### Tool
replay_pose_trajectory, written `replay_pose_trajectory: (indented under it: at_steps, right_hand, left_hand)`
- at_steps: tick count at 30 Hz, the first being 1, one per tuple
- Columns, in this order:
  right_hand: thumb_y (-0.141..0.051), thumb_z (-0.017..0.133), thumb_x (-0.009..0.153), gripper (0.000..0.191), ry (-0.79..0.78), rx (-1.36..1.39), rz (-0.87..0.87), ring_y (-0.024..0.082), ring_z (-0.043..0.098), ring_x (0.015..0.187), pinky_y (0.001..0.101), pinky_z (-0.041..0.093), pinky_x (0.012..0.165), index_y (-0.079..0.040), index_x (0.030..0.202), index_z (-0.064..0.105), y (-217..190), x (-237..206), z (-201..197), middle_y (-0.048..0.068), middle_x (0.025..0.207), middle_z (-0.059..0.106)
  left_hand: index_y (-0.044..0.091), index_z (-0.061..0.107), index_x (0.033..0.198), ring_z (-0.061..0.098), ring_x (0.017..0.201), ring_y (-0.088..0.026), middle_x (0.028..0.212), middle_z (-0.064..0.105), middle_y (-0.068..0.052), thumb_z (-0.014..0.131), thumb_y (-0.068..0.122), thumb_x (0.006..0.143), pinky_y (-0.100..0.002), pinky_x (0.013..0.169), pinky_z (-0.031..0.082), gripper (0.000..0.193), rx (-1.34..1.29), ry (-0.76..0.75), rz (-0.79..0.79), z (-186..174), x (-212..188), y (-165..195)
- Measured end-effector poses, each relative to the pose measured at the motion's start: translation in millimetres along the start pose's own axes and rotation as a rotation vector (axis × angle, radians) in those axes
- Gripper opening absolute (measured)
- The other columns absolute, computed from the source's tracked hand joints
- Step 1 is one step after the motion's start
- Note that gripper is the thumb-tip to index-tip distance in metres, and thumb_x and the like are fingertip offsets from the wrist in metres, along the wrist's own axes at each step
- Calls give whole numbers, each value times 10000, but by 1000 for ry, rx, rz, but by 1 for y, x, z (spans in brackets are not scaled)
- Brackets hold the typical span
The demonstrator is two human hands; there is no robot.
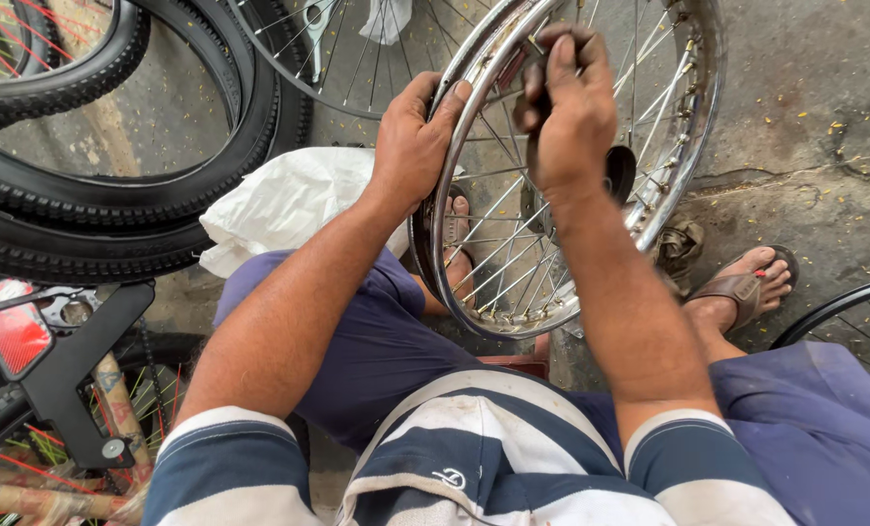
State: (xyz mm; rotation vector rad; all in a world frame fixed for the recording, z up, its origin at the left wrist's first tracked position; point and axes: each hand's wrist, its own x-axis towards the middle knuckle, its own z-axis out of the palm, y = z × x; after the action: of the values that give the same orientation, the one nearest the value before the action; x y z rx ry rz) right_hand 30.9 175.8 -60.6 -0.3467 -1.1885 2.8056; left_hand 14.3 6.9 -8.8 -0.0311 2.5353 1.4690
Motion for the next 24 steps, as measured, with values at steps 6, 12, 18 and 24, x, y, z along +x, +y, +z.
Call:
replay_pose_trajectory:
  at_steps: [6, 12, 18, 24]
  right_hand:
    - [-220, 453, 1169, 145, 54, -243, -142, 104, 469, 678, 255, 390, 571, -129, 1186, 565, 2, -20, 16, -4, 847, 552]
    - [-143, 584, 1070, 53, -238, -837, -898, 167, 444, 704, 356, 387, 657, -125, 1027, 559, 8, -54, 42, -17, 809, 496]
    - [-236, 482, 1166, 143, -19, -83, -224, 99, 440, 738, 228, 392, 564, -130, 1231, 552, -26, -15, 13, -2, 875, 493]
    - [-211, 476, 1151, 144, 41, 35, 21, 87, 415, 637, 234, 373, 545, -124, 1178, 588, -25, -3, 23, 3, 812, 523]
  left_hand:
    - [30, 704, 1071, 569, 658, -116, 741, 654, -58, 651, 363, 1005, -304, 599, 482, 343, 51, -9, -75, -2, -1, 9]
    - [47, 698, 1052, 614, 659, -89, 735, 679, -21, 635, 379, 1012, -290, 589, 493, 340, -8, -33, -79, -3, 1, 16]
    - [33, 700, 1067, 562, 682, -92, 756, 660, -19, 644, 373, 1016, -291, 615, 486, 347, -6, -11, -36, -1, -2, 14]
    - [31, 695, 1081, 572, 710, -86, 786, 675, -20, 640, 374, 1017, -288, 642, 497, 353, -10, -15, -24, 0, -2, 16]
